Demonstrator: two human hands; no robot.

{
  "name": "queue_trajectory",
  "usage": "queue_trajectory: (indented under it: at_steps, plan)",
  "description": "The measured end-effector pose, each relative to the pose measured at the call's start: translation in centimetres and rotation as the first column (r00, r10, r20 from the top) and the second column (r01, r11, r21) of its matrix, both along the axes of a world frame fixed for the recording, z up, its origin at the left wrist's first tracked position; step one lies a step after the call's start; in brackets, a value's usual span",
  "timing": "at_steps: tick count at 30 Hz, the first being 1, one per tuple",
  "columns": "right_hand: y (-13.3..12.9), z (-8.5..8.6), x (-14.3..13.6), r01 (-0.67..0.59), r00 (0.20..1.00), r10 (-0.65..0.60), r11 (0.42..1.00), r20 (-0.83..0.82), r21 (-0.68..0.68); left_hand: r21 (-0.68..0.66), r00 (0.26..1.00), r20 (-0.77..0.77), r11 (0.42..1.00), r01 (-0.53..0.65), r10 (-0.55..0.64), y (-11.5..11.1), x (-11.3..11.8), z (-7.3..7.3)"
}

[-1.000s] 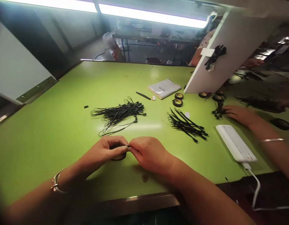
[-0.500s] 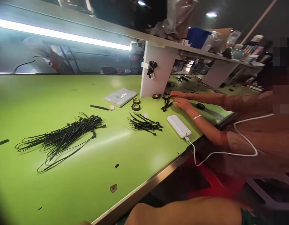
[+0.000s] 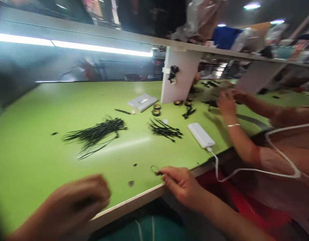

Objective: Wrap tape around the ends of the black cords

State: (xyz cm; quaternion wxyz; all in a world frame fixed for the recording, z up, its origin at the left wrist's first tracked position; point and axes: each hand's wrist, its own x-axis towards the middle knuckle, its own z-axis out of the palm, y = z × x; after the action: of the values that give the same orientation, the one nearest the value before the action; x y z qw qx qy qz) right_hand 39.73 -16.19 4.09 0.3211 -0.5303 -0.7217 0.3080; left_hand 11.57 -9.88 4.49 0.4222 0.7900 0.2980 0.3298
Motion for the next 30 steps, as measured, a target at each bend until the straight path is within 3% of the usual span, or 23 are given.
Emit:
queue_trajectory:
  at_steps: [2, 4, 7, 9, 11, 14, 16, 19, 20, 22, 26, 30]
  plan:
    - [2.5, -0.2, -0.4, 0.059, 0.996, -0.063, 0.997, 0.070, 0.053, -0.140, 0.999, 0.017, 0.989, -0.044, 0.047, 1.2, 0.6, -0.6]
    - [5.1, -0.7, -0.5, 0.030, 0.981, -0.053, 0.992, 0.188, 0.126, -0.308, 0.989, 0.037, 0.943, -0.125, 0.143, 2.5, 1.2, -1.8]
    - [8.8, -1.7, 0.7, 0.040, 0.923, -0.159, 0.945, 0.349, 0.326, -0.642, 0.988, 0.066, 0.764, -0.064, 0.138, 4.1, 1.4, -3.7]
    - [11.4, -2.5, 2.1, 0.104, 0.845, -0.291, 0.912, 0.449, 0.397, -0.734, 0.982, 0.110, 0.679, -0.024, 0.154, 4.8, 0.9, -4.6]
    - [13.9, -3.1, 2.8, 0.104, 0.780, -0.355, 0.885, 0.515, 0.453, -0.752, 0.962, 0.151, 0.659, -0.038, 0.228, 5.4, 0.1, -5.0]
    - [16.7, -3.3, 0.6, 0.044, 0.796, -0.365, 0.831, 0.484, 0.554, -0.750, 0.929, 0.198, 0.658, -0.063, 0.314, 5.9, -0.9, -5.0]
    - [17.7, -3.0, -3.1, -0.033, 0.879, -0.228, 0.847, 0.419, 0.530, -0.738, 0.924, 0.218, 0.672, -0.054, 0.313, 6.0, -1.0, -5.0]
    - [17.7, -2.4, -9.4, -0.203, 0.946, 0.104, 0.928, 0.307, 0.313, -0.695, 0.915, 0.241, 0.715, -0.069, 0.323, 6.1, -0.8, -5.0]
    - [17.4, -2.2, -11.1, -0.218, 0.960, 0.163, 0.947, 0.228, 0.238, -0.671, 0.906, 0.240, 0.734, -0.105, 0.348, 6.2, -0.7, -5.0]
    - [16.8, -1.8, -13.3, -0.151, 0.989, 0.147, 0.979, 0.034, 0.136, -0.597, 0.878, 0.223, 0.771, -0.221, 0.424, 6.6, -0.8, -4.9]
    - [15.7, -1.5, -13.7, -0.090, 0.990, 0.095, 0.995, -0.108, 0.049, -0.320, 0.828, 0.148, 0.818, -0.478, 0.541, 7.3, -1.3, -4.7]
    - [15.0, -1.5, -13.1, -0.109, 0.990, 0.109, 0.994, -0.093, 0.013, 0.004, 0.845, 0.066, 0.846, -0.532, 0.531, 7.4, -1.5, -5.0]
